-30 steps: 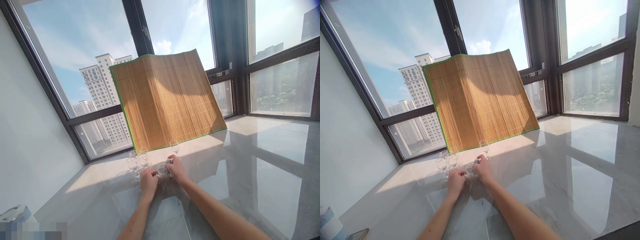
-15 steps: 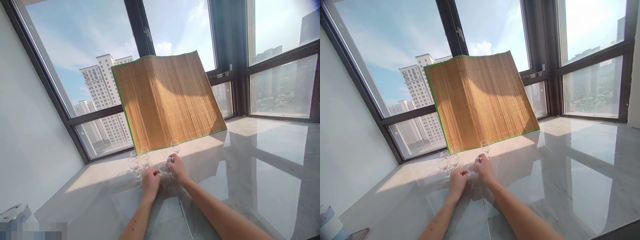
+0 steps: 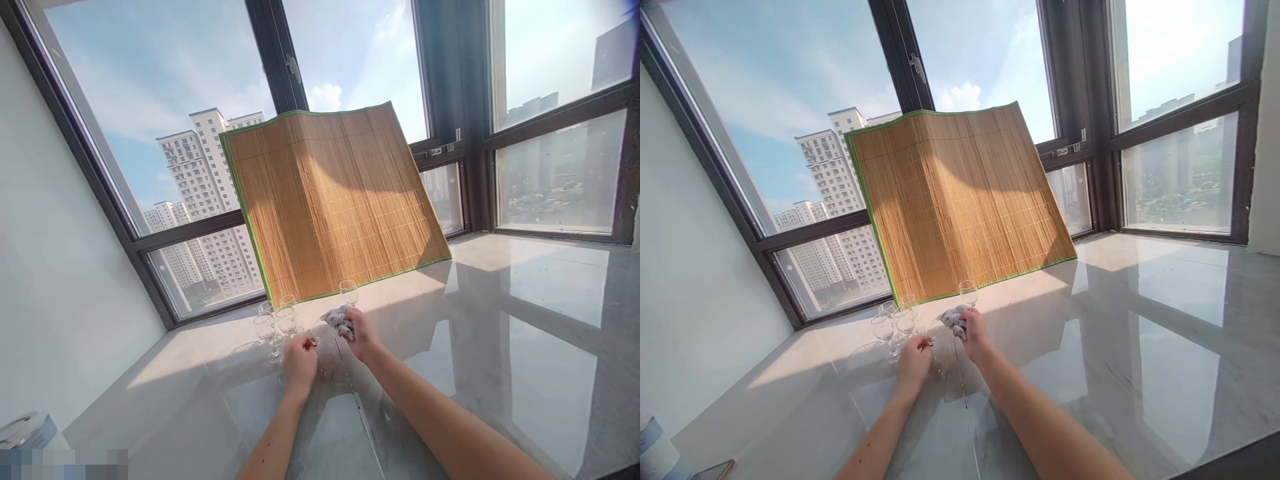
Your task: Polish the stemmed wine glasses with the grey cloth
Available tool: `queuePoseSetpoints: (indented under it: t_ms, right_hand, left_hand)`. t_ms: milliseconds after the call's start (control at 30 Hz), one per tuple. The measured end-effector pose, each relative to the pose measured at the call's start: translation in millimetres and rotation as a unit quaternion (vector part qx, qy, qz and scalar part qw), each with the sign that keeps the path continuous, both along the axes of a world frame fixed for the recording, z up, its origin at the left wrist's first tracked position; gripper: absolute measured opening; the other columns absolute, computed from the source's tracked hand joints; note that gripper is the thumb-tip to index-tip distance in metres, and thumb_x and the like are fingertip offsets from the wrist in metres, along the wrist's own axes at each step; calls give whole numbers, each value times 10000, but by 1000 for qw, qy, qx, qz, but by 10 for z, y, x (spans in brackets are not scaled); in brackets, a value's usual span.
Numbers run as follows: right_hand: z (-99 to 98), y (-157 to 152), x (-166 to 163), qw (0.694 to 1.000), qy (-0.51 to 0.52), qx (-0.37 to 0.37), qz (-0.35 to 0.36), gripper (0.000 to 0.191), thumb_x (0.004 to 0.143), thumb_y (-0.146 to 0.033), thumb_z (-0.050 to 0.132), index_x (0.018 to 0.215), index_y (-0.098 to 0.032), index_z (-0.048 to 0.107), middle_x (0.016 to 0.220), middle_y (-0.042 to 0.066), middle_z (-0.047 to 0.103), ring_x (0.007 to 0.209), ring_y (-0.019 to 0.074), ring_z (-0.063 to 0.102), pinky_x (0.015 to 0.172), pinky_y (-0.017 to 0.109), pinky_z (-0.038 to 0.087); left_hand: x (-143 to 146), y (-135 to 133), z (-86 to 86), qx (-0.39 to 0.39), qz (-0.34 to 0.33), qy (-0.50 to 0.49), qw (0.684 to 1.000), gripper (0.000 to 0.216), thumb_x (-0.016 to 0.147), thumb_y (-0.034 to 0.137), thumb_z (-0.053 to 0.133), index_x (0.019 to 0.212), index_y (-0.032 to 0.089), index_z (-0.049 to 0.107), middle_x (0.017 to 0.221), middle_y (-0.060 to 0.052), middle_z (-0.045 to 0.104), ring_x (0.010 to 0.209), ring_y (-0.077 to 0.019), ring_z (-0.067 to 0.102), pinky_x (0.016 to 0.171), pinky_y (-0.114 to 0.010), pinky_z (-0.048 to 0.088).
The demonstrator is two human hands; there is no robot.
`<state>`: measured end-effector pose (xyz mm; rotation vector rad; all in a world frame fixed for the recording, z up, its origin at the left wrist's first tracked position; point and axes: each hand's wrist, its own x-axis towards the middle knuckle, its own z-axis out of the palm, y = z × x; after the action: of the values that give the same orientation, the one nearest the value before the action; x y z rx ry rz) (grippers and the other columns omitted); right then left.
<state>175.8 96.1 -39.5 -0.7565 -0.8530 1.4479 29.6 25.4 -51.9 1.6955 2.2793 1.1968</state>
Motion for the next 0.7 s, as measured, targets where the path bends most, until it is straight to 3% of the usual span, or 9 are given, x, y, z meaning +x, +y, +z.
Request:
queuePoseSetpoints:
  t_ms: [167,267,333,533,700]
  right_hand:
    - [13,-37,3,999,4,-8,-42,288,568,-277,529,847,-211,497,704,25,597,536,145,531,439,252,431]
    - [31,-98,-5,990,-40,30,-132,405,585,-243,538,987,-215,497,772,7,592,558,137,524,441,239,413]
    - [27,-137,-30,983,-77,64,-154,428,594,-227,530,1020,-222,488,764,-15,575,546,128,508,439,230,396]
    - [-139,-177,-208,984,-142,106,-4,473,516,-142,503,983,-216,500,630,-55,566,524,140,517,460,227,392]
    - [-265,-111,-241,976,-187,107,-25,447,499,-120,504,937,-206,533,597,-44,582,543,163,563,472,240,427]
  left_hand:
    - [25,-1,27,4,-5,-40,999,255,756,143,499,840,200,732,857,-46,725,832,-190,620,733,-269,414]
    - [34,-1,35,3,-8,-98,995,194,758,163,468,682,201,642,735,-30,684,716,-173,596,659,-262,404]
    - [57,-6,38,34,-24,-121,992,177,757,152,449,621,213,544,701,-24,649,682,-159,573,644,-254,405]
    - [187,-12,-24,93,-103,-124,982,124,795,163,446,864,215,536,826,-24,639,785,-158,590,737,-249,453]
    - [221,-3,-102,66,-132,-146,978,246,869,213,437,1100,200,522,970,-54,655,884,-162,614,816,-275,467]
